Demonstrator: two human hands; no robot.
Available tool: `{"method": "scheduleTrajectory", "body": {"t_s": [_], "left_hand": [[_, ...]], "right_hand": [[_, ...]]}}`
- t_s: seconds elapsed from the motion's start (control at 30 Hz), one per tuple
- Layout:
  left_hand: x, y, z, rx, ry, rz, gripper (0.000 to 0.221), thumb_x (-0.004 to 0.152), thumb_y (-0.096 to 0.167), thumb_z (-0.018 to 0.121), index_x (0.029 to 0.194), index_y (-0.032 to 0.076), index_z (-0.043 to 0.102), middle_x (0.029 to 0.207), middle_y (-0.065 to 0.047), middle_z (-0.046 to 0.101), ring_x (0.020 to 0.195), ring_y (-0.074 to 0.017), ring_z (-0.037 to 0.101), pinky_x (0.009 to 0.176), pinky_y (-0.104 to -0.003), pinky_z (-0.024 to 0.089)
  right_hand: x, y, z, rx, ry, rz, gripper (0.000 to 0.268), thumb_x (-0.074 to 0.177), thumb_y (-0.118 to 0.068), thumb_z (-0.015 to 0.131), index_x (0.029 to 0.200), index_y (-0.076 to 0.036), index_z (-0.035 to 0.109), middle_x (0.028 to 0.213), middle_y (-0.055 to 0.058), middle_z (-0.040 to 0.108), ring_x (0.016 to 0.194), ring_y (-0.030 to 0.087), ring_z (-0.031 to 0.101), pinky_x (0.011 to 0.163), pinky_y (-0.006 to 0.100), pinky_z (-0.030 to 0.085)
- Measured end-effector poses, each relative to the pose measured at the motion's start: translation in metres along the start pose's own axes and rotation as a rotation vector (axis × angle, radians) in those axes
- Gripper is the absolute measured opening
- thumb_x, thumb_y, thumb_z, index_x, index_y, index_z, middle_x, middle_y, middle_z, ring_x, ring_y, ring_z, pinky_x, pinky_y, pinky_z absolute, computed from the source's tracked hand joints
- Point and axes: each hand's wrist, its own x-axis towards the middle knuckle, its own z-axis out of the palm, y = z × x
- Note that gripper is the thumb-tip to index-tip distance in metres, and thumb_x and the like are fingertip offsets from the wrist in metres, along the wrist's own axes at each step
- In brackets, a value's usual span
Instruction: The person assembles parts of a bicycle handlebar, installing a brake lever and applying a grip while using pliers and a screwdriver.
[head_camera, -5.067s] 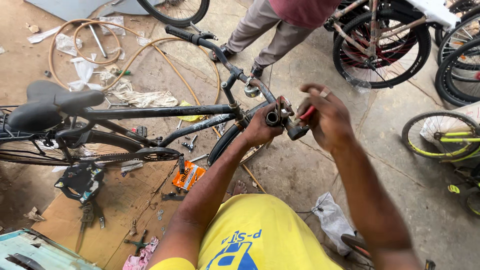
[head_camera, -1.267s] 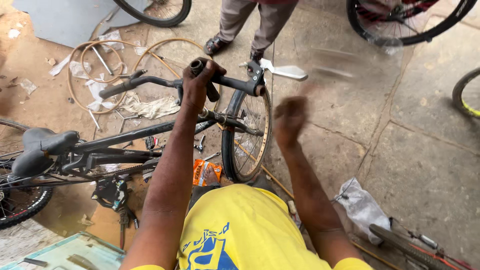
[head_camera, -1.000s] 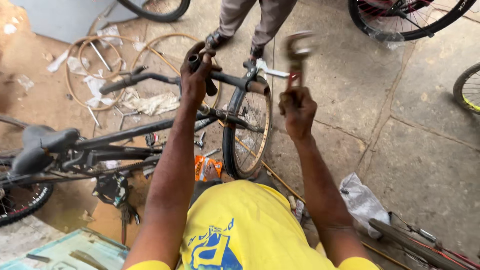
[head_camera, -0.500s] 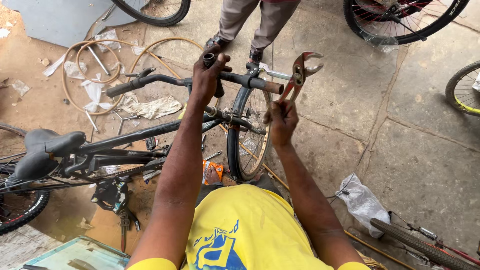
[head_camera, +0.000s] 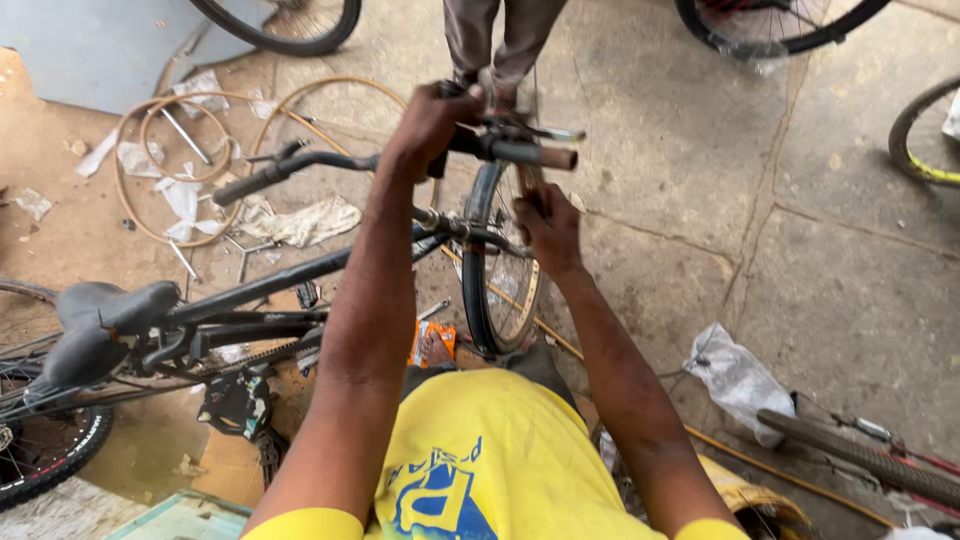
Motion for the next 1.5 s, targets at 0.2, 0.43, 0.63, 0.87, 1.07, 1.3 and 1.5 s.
{"method": "scheduleTrajectory", "body": {"t_s": [0.2, 0.43, 0.63, 0.87, 1.07, 1.3, 1.5], "left_hand": [[-0.005, 0.0, 0.001, -0.166, -0.078, -0.017, 0.038, 0.101, 0.03, 0.062, 0.111, -0.006, 0.066, 0.093, -0.019, 0.077, 0.077, -0.0243, 0.077, 0.074, -0.037, 0.064], [-0.003, -0.005, -0.003, -0.453, -0.135, -0.072, 0.036, 0.098, 0.034, 0.06, 0.109, 0.0, 0.066, 0.095, -0.017, 0.077, 0.081, -0.025, 0.078, 0.069, -0.042, 0.065], [-0.006, -0.01, 0.0, -0.448, -0.063, -0.018, 0.038, 0.095, 0.039, 0.067, 0.099, 0.002, 0.059, 0.088, -0.011, 0.072, 0.082, -0.0243, 0.078, 0.061, -0.041, 0.064], [-0.006, -0.014, 0.01, -0.36, -0.071, 0.039, 0.036, 0.092, 0.037, 0.072, 0.101, 0.003, 0.067, 0.089, -0.007, 0.072, 0.08, -0.0194, 0.072, 0.061, -0.037, 0.06], [-0.009, -0.017, 0.009, -0.361, 0.017, 0.072, 0.037, 0.096, 0.035, 0.072, 0.105, 0.0, 0.067, 0.093, -0.01, 0.075, 0.084, -0.0193, 0.072, 0.066, -0.034, 0.06], [-0.02, -0.013, 0.002, -0.436, 0.016, -0.026, 0.04, 0.094, 0.036, 0.068, 0.111, 0.0, 0.067, 0.094, -0.008, 0.075, 0.071, -0.0187, 0.071, 0.061, -0.034, 0.058], [-0.018, -0.019, 0.001, -0.428, 0.06, 0.089, 0.052, 0.092, 0.042, 0.075, 0.119, -0.001, 0.068, 0.1, -0.008, 0.077, 0.078, -0.0162, 0.071, 0.069, -0.031, 0.059]], "right_hand": [[-0.014, 0.015, 0.022, 0.394, 0.231, -0.275, 0.016, 0.106, -0.021, 0.062, 0.1, -0.008, 0.056, 0.068, 0.003, 0.06, 0.051, 0.011, 0.056, 0.045, 0.028, 0.048], [-0.009, 0.019, 0.038, 0.393, 0.164, -0.19, 0.016, 0.102, -0.017, 0.066, 0.099, -0.006, 0.055, 0.075, 0.003, 0.057, 0.056, 0.012, 0.057, 0.048, 0.029, 0.048], [-0.019, 0.02, 0.014, 0.14, 0.174, -0.1, 0.016, 0.104, -0.017, 0.067, 0.1, -0.006, 0.057, 0.072, 0.003, 0.059, 0.057, 0.01, 0.054, 0.049, 0.028, 0.046], [-0.041, -0.007, -0.015, 0.52, 0.621, -0.374, 0.026, 0.098, -0.008, 0.07, 0.122, -0.004, 0.063, 0.079, 0.003, 0.064, 0.065, 0.013, 0.062, 0.061, 0.03, 0.056], [0.016, -0.05, -0.055, 0.651, 0.344, -0.35, 0.026, 0.094, 0.001, 0.072, 0.119, 0.001, 0.066, 0.085, 0.008, 0.069, 0.069, 0.018, 0.067, 0.058, 0.037, 0.061], [0.073, -0.063, -0.048, 0.545, 0.162, -0.312, 0.015, 0.097, -0.001, 0.079, 0.106, 0.003, 0.069, 0.085, 0.01, 0.071, 0.068, 0.019, 0.068, 0.061, 0.036, 0.061], [0.107, -0.095, -0.061, 0.526, -0.052, -0.086, 0.023, 0.093, -0.011, 0.082, 0.107, 0.002, 0.07, 0.083, 0.012, 0.07, 0.064, 0.021, 0.068, 0.053, 0.036, 0.059]]}}
